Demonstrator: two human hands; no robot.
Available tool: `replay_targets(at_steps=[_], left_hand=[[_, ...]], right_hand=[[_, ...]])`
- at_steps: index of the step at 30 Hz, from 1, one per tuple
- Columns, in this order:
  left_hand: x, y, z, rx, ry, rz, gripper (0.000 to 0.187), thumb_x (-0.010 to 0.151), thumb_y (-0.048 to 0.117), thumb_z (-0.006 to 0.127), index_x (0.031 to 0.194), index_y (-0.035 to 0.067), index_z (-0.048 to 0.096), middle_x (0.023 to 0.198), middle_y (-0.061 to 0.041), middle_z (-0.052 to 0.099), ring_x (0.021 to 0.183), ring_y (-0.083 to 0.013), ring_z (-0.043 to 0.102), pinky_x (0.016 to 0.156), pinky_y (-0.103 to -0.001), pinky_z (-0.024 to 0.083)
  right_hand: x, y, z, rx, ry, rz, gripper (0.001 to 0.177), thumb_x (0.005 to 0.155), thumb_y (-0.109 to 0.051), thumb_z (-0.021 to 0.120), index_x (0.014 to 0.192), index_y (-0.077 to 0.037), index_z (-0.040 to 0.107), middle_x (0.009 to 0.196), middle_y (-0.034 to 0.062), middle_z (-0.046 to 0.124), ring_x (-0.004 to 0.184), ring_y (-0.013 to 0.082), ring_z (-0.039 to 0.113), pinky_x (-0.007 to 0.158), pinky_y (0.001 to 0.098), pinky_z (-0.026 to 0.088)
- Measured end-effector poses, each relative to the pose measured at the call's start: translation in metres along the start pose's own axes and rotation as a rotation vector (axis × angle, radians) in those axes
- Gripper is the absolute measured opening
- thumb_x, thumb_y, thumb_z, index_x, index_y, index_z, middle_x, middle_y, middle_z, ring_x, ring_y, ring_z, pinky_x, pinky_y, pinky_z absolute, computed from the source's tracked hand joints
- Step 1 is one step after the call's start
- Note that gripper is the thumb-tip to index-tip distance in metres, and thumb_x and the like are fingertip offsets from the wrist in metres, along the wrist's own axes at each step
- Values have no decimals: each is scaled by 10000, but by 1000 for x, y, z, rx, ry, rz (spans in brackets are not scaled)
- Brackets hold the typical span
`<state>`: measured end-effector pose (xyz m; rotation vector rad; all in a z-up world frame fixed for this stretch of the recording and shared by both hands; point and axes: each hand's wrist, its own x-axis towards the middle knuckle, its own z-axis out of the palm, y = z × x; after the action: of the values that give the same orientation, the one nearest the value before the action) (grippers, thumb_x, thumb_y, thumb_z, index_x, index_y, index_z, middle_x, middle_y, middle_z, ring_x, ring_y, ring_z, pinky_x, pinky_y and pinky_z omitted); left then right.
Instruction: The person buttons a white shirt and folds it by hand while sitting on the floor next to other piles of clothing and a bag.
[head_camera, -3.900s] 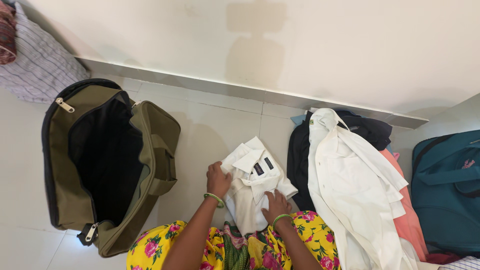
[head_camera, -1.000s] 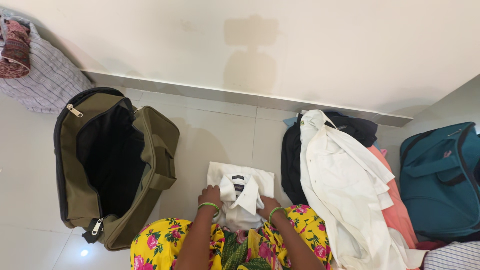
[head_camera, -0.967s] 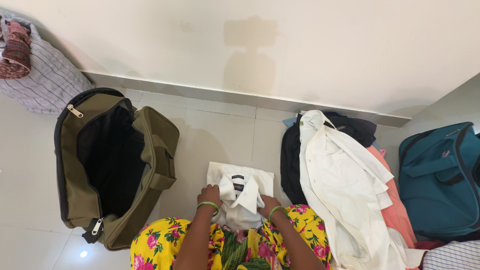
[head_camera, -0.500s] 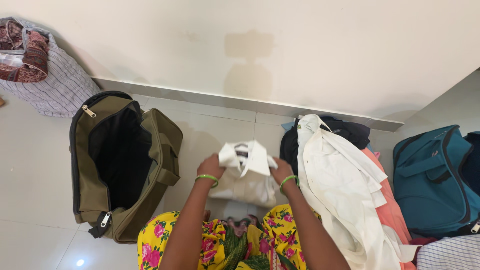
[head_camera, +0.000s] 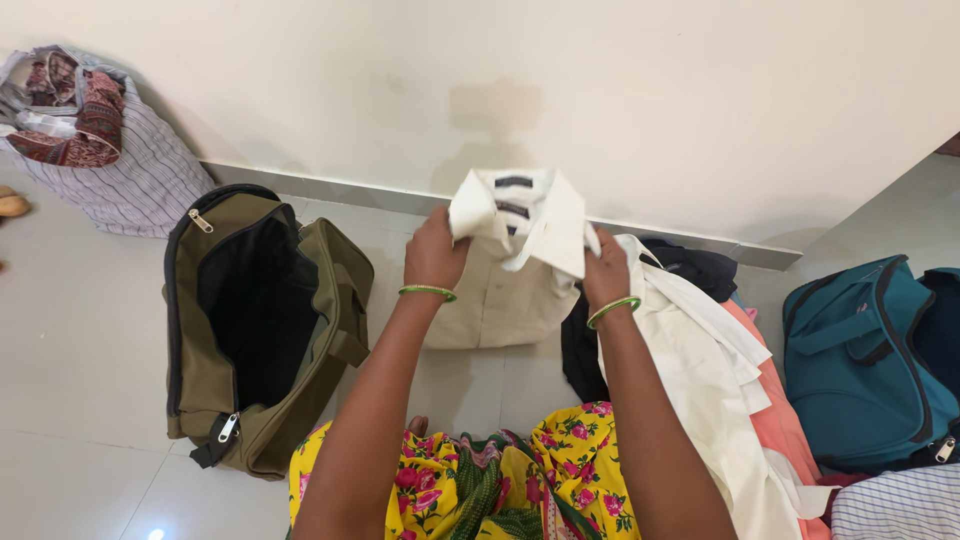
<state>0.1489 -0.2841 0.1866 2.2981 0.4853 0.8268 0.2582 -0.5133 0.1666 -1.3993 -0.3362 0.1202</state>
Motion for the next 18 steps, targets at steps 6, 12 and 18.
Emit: replay_targets(at_steps=[6,12,18], left_hand=[[13,55,-47,-120,177,155,343,845,100,771,1056,15,515,968,-235,682,909,-482,638,713,-550,498],[8,104,-94,-263,250,239,296,880,59,757,1052,21,519,916,-208,688,878,-437,668,709,-490,513],[-1,140,-127,-423,390,423,337,879,-21,760,1125,19,534,1034,-162,691,971,-344,720,825,-400,563]], right_hand=[[-7,-64,18,216,-1,-246,145,1012,-21,582,1144,-5,639,1024,47,715,891,89,668,807,237,540],[-28,-114,28,265,21,-429,163,1032,-4,527,1164,-22,621,1074,34,699,959,76,664,874,236,547],[-41,-155,34,372,27,-613,126,1092,12,555,1208,-17,596,1113,53,683,1003,100,655,911,262,543]])
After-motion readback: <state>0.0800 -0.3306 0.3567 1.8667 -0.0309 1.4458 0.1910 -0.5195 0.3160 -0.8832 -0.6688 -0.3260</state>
